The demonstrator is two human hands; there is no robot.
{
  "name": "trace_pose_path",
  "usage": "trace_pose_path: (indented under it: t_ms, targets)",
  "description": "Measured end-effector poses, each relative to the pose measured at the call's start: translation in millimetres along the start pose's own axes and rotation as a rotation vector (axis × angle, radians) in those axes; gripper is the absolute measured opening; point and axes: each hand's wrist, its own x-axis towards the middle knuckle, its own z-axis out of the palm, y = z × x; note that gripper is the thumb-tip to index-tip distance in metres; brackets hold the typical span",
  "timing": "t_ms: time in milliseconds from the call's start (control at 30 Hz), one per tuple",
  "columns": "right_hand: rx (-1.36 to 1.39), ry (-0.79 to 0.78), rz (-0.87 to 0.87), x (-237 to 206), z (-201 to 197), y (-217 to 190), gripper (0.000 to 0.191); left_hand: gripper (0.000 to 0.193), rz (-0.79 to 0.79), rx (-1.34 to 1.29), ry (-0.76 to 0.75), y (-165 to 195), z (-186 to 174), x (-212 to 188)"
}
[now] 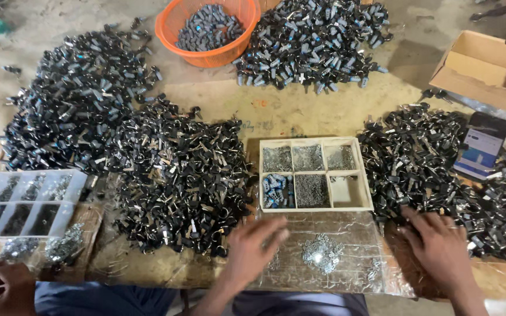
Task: The person sits at a workbench covered with piles of small black and metal parts and assembles small blue-and-silver electrical components by hand, fitting pieces together one at a time and placing the finished assemblies into a compartmented tray. At the end the person lifts and rearranges the filled tray.
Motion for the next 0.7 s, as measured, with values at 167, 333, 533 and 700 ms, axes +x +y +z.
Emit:
trace_pose_path:
  t_ms: [167,333,533,700]
  targets:
    - [0.076,0.155,-0.140,1.4,-12.2,-9.3,0.042,0.029,-0.154,0.301,-0.191,-8.2,-17.7,64.8]
    - [-0.047,0.096,-0.156,-4.4,-14.4,-12.2,0.035,0.033,-0.103,0.386,-0.267,-1.1,-6.5,94.1]
    - [0.512,0.419,-0.028,-13.3,-13.4,-0.5,0.021,0.028,-0.117,0.430,-0.385,-4.8,15.1,107.8]
    - [1.068,0.033,0.255,-11.3,-11.4,-1.0,0.034,0.020,-0.146,0.419,-0.464,-20.8,26.5,113.1]
